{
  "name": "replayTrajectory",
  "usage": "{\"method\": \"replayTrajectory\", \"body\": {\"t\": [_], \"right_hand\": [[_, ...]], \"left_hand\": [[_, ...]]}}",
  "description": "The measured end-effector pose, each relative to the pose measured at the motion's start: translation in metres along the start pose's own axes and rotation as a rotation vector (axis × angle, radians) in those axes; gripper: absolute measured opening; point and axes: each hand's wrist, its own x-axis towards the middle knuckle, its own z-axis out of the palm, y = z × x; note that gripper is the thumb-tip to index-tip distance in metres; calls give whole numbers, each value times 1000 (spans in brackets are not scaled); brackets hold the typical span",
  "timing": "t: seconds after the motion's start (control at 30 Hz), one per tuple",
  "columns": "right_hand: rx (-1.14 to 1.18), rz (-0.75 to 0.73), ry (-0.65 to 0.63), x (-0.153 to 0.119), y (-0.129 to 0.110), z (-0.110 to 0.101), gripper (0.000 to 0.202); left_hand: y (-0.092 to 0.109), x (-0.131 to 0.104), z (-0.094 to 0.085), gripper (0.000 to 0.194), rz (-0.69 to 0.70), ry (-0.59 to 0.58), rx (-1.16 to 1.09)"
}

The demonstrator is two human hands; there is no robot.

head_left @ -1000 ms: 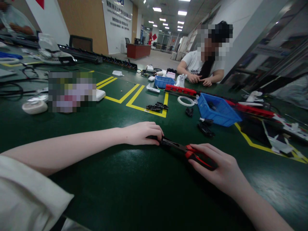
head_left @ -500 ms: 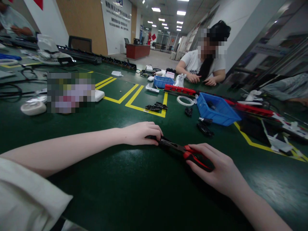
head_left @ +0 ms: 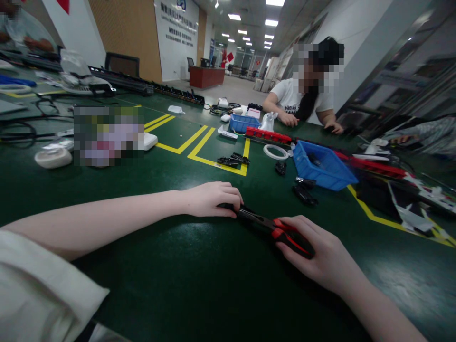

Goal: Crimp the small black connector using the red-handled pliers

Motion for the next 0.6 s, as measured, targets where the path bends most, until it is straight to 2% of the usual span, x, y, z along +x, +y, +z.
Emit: {"method": "replayTrajectory", "body": {"t": [0.17, 0.4, 0.6], "right_hand": [[9, 13, -6, -1, 2, 3, 35], [-27, -35, -28, -2, 3, -6, 32], [-6, -10, -53, -3, 3, -7, 33]], "left_hand": [[0, 0, 0, 7, 7, 12, -10], [0, 1, 0, 9, 4, -16, 22], [1, 1, -1, 10, 10, -30, 45]]}}
